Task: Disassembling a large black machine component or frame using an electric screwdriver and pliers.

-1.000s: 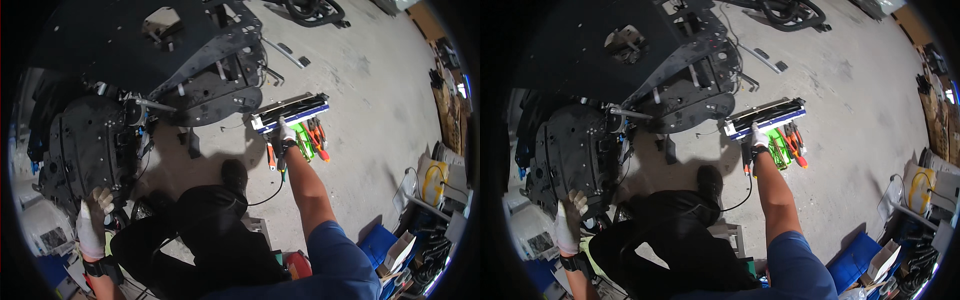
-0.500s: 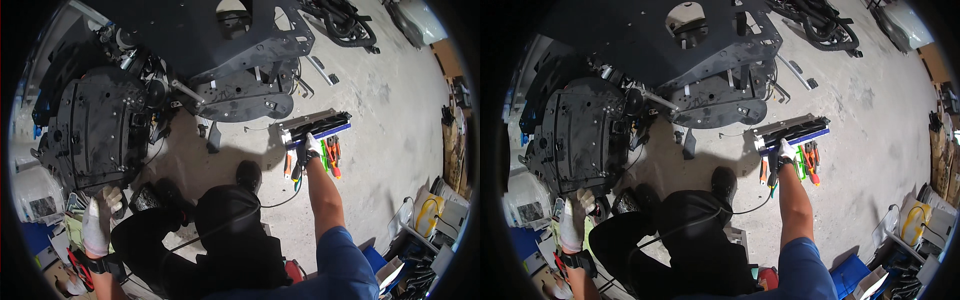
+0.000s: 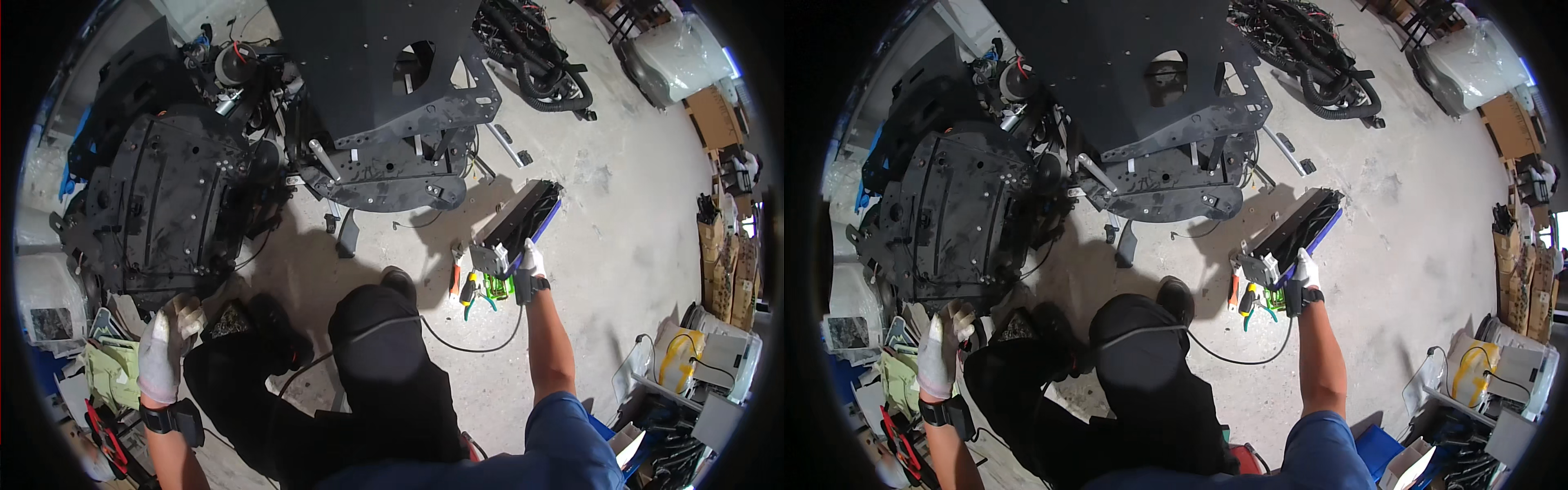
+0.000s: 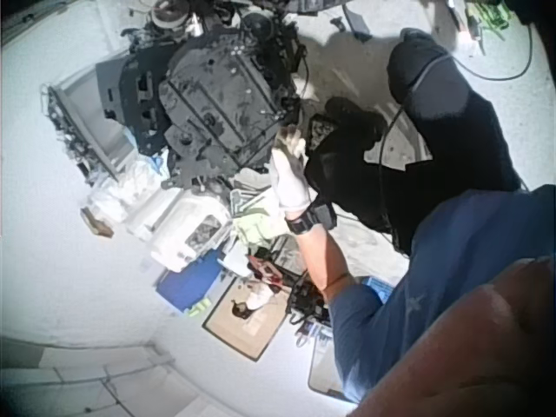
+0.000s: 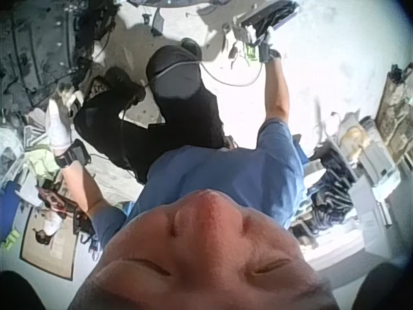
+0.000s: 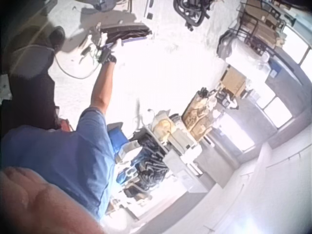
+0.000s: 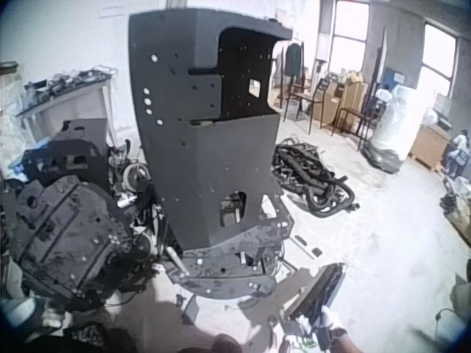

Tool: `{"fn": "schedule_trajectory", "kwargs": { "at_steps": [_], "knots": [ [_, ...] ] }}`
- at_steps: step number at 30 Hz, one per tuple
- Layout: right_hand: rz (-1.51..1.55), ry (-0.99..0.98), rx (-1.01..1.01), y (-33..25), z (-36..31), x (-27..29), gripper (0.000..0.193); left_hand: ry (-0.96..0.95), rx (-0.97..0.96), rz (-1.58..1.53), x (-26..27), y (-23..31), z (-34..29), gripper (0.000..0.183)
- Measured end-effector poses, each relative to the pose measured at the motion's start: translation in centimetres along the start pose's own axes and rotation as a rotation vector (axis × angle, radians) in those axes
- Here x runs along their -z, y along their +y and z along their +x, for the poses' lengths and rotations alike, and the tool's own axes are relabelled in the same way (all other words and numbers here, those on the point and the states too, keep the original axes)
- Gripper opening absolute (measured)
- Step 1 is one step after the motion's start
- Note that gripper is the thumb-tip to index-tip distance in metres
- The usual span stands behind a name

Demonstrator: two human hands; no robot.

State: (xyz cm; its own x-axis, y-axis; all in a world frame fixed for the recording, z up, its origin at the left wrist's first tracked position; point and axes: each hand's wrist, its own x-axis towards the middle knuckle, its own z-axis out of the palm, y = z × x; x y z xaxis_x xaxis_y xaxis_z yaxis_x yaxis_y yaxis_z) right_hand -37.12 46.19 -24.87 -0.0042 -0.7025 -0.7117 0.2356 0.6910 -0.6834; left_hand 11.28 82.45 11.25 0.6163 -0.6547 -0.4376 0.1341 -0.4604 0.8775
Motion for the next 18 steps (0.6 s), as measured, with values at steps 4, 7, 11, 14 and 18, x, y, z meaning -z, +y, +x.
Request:
{"fn": "schedule_trajectory", "kwargs": {
  "at_steps": [4,7,11,14,18],
  "knots": [
    [0.119,-0.096,-0.012,-3.6,-7.3,2.1,0.03,0.017,-0.005,0.009,0.7,0.0,-0.5,0.053],
    [-0.387,0.105,0.082,-5.2,-13.9,1.5,0.025,0.026,-0.113,-0.032,3.9,-1.8,-0.7,0.056],
    [-0.538,0.118,0.231,-1.3,-16.2,4.0,0.025,-0.197,-0.134,-0.002,7.0,-0.7,-0.8,0.058],
    [-0.56,0.211,0.223,-0.3,-20.2,7.9,0.026,-0.366,-0.115,-0.048,7.6,-1.1,2.6,0.059],
    [-0.679,0.283,0.219,2.6,-21.6,10.4,0.03,-0.329,-0.095,0.156,1.4,3.8,-1.1,0.056]
  ]
}}
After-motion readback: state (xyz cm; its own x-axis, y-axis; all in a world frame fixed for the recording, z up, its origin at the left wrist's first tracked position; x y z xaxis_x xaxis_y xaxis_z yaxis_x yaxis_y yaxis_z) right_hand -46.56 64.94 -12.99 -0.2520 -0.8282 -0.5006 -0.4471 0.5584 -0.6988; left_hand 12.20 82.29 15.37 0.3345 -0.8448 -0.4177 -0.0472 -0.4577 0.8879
